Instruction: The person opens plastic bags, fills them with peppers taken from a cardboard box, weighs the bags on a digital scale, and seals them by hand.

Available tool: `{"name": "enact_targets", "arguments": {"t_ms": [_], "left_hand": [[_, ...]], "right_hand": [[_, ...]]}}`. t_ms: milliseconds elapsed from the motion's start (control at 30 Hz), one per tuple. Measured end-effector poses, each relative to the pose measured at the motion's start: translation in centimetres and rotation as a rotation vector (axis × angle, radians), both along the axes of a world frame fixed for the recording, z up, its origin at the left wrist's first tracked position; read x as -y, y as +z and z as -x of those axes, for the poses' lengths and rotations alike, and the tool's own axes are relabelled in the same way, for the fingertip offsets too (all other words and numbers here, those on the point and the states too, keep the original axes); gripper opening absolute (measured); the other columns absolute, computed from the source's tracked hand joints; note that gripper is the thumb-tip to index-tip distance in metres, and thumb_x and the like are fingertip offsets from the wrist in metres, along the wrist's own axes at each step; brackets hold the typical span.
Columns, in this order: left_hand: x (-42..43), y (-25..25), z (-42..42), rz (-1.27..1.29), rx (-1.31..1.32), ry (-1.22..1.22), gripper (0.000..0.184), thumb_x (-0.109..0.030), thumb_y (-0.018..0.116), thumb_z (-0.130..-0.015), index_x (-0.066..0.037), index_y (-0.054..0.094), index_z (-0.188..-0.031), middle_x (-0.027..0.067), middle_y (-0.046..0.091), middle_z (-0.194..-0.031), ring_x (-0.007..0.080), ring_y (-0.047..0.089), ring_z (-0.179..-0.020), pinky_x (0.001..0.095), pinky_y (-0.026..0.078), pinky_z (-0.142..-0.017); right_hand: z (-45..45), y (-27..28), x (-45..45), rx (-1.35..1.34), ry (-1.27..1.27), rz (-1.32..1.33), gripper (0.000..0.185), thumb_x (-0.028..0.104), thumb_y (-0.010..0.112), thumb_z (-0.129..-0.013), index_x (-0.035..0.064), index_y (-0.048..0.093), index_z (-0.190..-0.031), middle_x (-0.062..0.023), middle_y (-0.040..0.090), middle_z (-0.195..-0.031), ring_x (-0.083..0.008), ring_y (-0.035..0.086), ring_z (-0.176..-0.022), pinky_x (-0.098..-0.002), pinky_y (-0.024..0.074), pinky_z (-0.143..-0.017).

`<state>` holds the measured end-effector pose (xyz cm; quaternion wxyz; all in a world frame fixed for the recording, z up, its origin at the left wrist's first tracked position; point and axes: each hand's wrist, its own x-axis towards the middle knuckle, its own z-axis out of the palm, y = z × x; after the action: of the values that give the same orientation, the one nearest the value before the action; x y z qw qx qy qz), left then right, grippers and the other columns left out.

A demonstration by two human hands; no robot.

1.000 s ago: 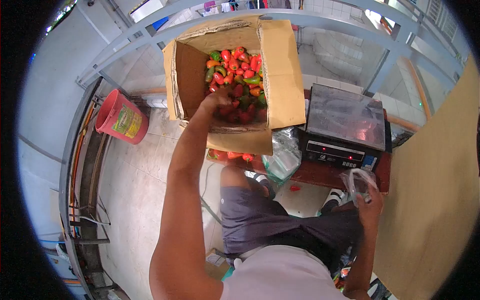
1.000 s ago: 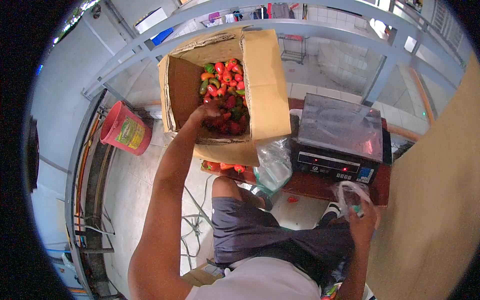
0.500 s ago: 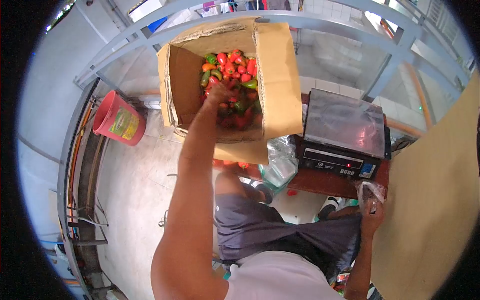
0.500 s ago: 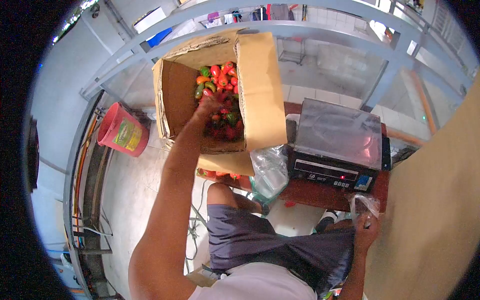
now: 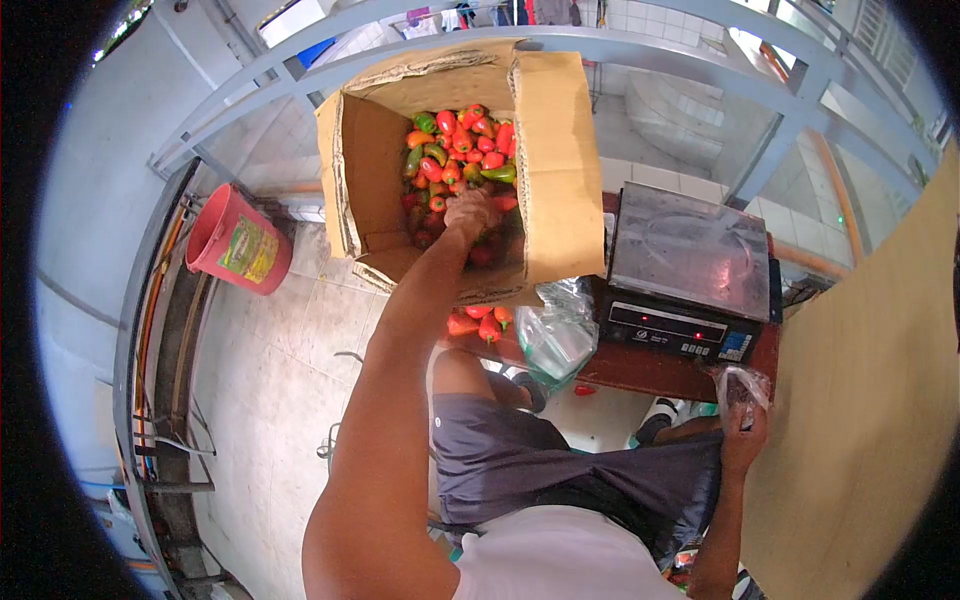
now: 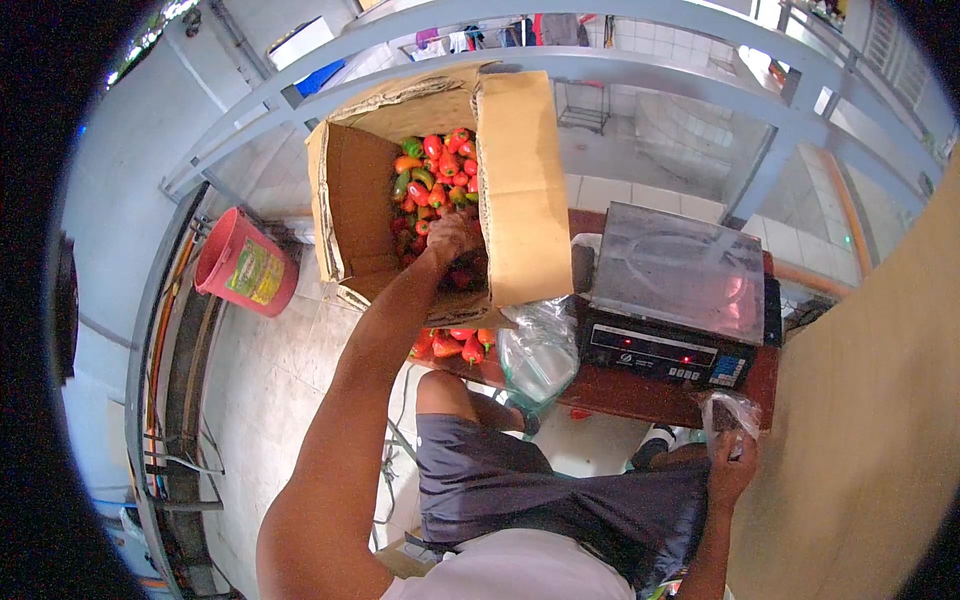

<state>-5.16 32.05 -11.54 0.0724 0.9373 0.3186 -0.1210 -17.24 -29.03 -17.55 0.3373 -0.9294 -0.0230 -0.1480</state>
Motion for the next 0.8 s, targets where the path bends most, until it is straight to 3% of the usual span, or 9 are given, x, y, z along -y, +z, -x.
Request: {"name": "enact_targets", "arguments": {"t_ms": [233,333,533,567,633,667,700,733,800], "left_hand": [[-3.3,-3.7,-0.2,-0.012,0.157,0.073,0.041,-0.033,0.066,-0.089,-0.011,0.063,-0.124,0.0176,0.063,-0.131,0.0349,0.059,-0.124,0.0455,0.047,-0.102],[-4.7,-5.2,-0.7,-0.063,0.205,0.001,0.043,-0.036,0.068,-0.087,-0.008,0.065,-0.119,0.0203,0.067,-0.122,0.0355,0.064,-0.115,0.0453,0.05,-0.098],[-6.2,-2.8,0.0,-0.035,0.439,-0.025,0.035,-0.031,0.072,-0.08,-0.004,0.071,-0.102,0.0232,0.071,-0.103,0.0375,0.07,-0.098,0.042,0.058,-0.082],[-7.0,-2.4,0.0,-0.022,0.477,0.038,0.032,-0.022,0.075,-0.075,-0.001,0.07,-0.099,0.0201,0.073,-0.095,0.0357,0.072,-0.089,0.0422,0.058,-0.076],[-8.8,-1.9,0.0,0.415,0.886,0.152,0.024,-0.015,0.077,-0.076,-0.002,0.069,-0.095,0.0134,0.073,-0.087,0.0301,0.072,-0.079,0.0443,0.059,-0.066],[-8.8,-0.4,0.5,0.736,0.855,0.282,0.019,-0.011,0.075,-0.078,-0.002,0.069,-0.093,0.0111,0.072,-0.086,0.0271,0.072,-0.076,0.0448,0.059,-0.062],[-6.0,4.6,2.8,1.055,0.805,0.413,0.014,-0.006,0.073,-0.08,-0.003,0.069,-0.092,0.0089,0.071,-0.085,0.0242,0.071,-0.074,0.0453,0.06,-0.059],[-3.3,7.8,4.6,1.134,0.852,0.44,0.02,-0.004,0.072,-0.082,-0.005,0.067,-0.102,0.0104,0.072,-0.089,0.0242,0.071,-0.073,0.0428,0.06,-0.056],[-0.8,10.6,7.8,1.21,0.885,0.305,0.026,-0.006,0.072,-0.082,-0.004,0.063,-0.106,0.0091,0.07,-0.095,0.0227,0.069,-0.075,0.0405,0.06,-0.056]], "right_hand": [[-0.3,-1.0,0.8,-0.001,-0.029,0.022,0.033,0.021,0.063,-0.094,-0.006,0.062,-0.112,-0.0235,0.064,-0.104,-0.0374,0.062,-0.097,-0.0428,0.0469,-0.089],[0.0,-0.4,0.5,-0.026,-0.009,-0.02,0.034,0.022,0.063,-0.094,-0.0053,0.062,-0.115,-0.023,0.064,-0.107,-0.0364,0.062,-0.1,-0.0426,0.0466,-0.09],[0.2,-0.3,1.1,-0.028,0.048,-0.005,0.036,0.021,0.062,-0.094,-0.0046,0.061,-0.119,-0.0217,0.064,-0.112,-0.0361,0.062,-0.104,-0.042,0.0459,-0.094],[0.2,-0.1,1.1,-0.039,0.059,-0.016,0.036,0.021,0.062,-0.094,-0.005,0.06,-0.119,-0.0215,0.064,-0.112,-0.0362,0.061,-0.105,-0.0418,0.0457,-0.094],[0.2,-0.2,1.7,-0.055,0.081,-0.044,0.037,0.02,0.063,-0.093,-0.0057,0.06,-0.12,-0.0216,0.064,-0.114,-0.0367,0.06,-0.107,-0.0415,0.0451,-0.096],[0.0,-1.0,2.3,-0.058,0.094,-0.064,0.038,0.019,0.063,-0.092,-0.006,0.06,-0.12,-0.0219,0.063,-0.115,-0.037,0.06,-0.109,-0.0415,0.0446,-0.097],[0.0,-1.5,2.6,-0.063,0.11,-0.085,0.038,0.018,0.064,-0.091,-0.0063,0.059,-0.12,-0.0223,0.063,-0.117,-0.0373,0.059,-0.111,-0.0414,0.0441,-0.098],[0.0,-1.0,2.1,-0.048,0.103,-0.054,0.039,0.017,0.065,-0.09,-0.0065,0.059,-0.121,-0.0228,0.062,-0.119,-0.0375,0.059,-0.112,-0.0417,0.0439,-0.099],[0.3,1.2,-0.5,-0.02,0.084,0.003,0.042,0.015,0.066,-0.086,-0.0069,0.058,-0.121,-0.0237,0.06,-0.123,-0.0379,0.058,-0.114,-0.0425,0.0433,-0.1]]}}
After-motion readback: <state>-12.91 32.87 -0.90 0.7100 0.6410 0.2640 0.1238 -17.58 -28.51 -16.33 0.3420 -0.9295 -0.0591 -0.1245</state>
